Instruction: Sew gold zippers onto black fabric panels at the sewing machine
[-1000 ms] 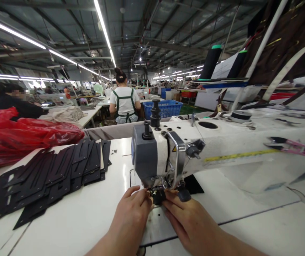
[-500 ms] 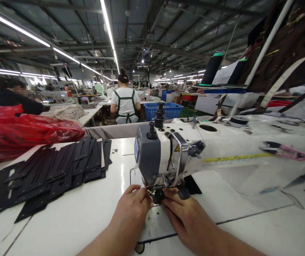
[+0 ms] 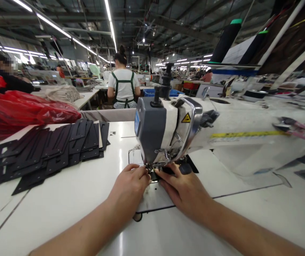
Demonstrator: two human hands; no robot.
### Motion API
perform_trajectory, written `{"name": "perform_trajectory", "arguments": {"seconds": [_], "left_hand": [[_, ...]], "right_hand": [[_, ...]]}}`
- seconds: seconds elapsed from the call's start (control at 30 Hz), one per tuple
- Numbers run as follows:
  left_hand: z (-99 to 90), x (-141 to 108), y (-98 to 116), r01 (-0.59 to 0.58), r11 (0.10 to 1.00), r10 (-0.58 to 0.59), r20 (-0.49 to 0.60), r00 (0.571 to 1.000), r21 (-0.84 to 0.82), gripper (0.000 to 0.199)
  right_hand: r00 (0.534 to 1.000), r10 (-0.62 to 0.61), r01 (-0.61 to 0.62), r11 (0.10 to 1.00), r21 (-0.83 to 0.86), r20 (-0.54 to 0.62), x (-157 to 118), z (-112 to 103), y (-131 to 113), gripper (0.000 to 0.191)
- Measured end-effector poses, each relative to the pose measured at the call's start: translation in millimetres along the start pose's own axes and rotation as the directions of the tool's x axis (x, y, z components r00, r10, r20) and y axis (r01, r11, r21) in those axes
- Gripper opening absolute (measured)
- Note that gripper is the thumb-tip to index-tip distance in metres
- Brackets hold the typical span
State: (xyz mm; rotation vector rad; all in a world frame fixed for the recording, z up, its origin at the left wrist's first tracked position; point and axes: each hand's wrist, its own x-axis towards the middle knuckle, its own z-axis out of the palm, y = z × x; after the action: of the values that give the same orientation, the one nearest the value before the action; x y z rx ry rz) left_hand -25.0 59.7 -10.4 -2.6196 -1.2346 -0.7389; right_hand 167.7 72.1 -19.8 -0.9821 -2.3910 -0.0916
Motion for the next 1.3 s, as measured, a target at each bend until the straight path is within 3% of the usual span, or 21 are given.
{"name": "perform_trajectory", "arguments": {"seconds": [0.23,0.53,0.87,0.97,1.07,1.13,1.23,1.3], "left_hand": [[0.8,1,0,-0.027,0.999,0.026,0.009,1.000,0.045,0.013],[-2.0,2,0,-0.051,0.996,0.048,0.053,0.997,0.069,0.010],[4.5,0,-4,-0.087,0.990,0.086,0.011,0.996,0.113,0.011],[3.8,0,-7,-0.049,0.994,0.051,-0.016,0.999,0.100,0.012],[-3.7,-3,-3,-0.050,0.993,0.055,-0.042,0.998,0.110,0.012],[-8.7,-8,8,-0.093,0.992,0.101,-0.090,0.991,0.084,0.010],[-7.7,-14,33,-0.264,0.962,0.273,-0.188,0.944,0.069,0.024],[-2.1,-17,48,-0.366,0.929,0.370,-0.156,0.916,0.055,0.026]], "right_hand": [[0.997,-0.065,0.068,0.990,0.125,-0.029,2,0,2,0.028],[0.998,-0.060,0.061,0.987,0.146,-0.015,1,0,4,0.029],[0.998,-0.056,0.055,0.983,0.172,-0.002,5,0,2,0.029],[1.000,0.017,-0.016,0.998,0.056,-0.014,2,-7,13,0.031],[0.992,0.100,-0.114,0.970,-0.214,-0.075,-12,-17,23,0.029],[0.996,0.055,-0.076,0.947,-0.313,-0.076,-30,-21,18,0.028],[0.994,-0.088,0.070,0.971,-0.227,-0.070,-60,-18,-8,0.028],[0.998,0.013,-0.015,0.999,-0.030,-0.057,-79,-16,-28,0.026]]}}
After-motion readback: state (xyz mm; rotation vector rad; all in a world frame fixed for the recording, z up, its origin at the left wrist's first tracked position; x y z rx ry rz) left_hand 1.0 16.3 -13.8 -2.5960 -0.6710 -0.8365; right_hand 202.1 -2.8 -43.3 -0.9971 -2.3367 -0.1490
